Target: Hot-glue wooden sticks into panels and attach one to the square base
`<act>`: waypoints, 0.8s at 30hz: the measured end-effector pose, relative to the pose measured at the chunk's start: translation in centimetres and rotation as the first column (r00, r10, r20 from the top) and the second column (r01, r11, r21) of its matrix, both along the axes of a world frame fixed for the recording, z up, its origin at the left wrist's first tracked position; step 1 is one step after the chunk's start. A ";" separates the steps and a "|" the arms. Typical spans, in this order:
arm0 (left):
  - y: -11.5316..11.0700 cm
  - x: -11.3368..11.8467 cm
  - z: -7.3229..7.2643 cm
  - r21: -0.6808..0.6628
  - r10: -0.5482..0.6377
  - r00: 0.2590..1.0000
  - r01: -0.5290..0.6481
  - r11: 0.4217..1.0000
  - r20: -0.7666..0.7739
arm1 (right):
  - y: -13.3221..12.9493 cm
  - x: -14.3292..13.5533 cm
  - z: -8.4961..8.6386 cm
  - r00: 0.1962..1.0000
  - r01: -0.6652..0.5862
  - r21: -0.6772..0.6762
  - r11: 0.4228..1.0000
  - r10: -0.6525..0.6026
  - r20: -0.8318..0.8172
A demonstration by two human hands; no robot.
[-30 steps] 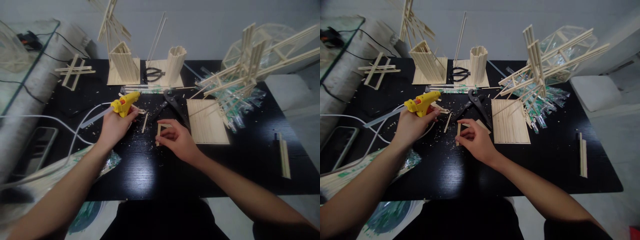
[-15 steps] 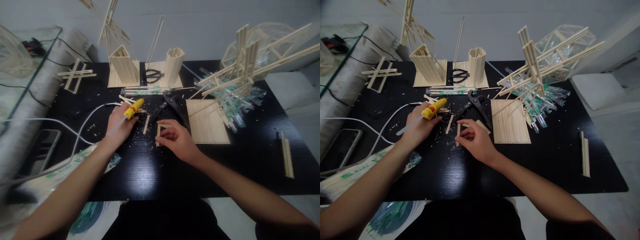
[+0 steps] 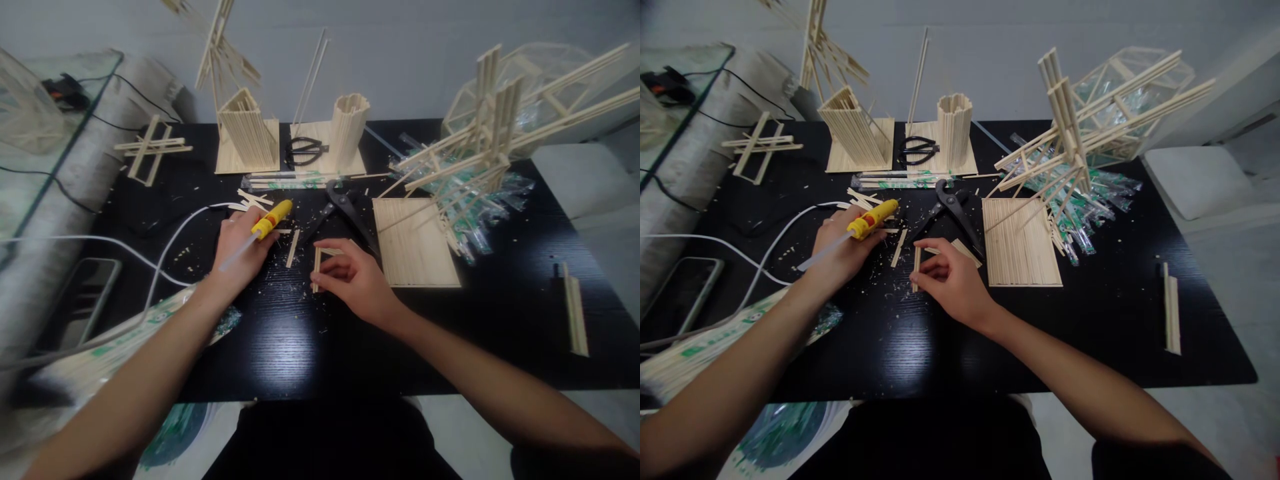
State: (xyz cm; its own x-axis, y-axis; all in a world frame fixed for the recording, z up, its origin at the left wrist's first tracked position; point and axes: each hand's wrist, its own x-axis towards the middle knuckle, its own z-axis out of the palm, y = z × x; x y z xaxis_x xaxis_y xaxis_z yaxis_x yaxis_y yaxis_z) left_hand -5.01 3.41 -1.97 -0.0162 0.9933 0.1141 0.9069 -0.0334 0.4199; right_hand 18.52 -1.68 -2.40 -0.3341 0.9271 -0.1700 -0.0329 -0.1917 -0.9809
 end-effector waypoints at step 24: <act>-1.9 1.5 2.0 -0.233 0.076 0.603 0.187 0.954 0.794 | 0.5 0.1 -0.1 0.994 0.087 0.003 0.996 -0.087 -0.072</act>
State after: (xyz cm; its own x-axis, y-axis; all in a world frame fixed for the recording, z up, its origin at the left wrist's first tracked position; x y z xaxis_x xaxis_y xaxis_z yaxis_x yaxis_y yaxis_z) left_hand -3.50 1.48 0.01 0.0873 0.9797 -0.1806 0.2147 0.1585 0.9637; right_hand 18.62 -1.16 -2.45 -0.2635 0.9540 -0.1428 -0.1193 -0.1791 -0.9766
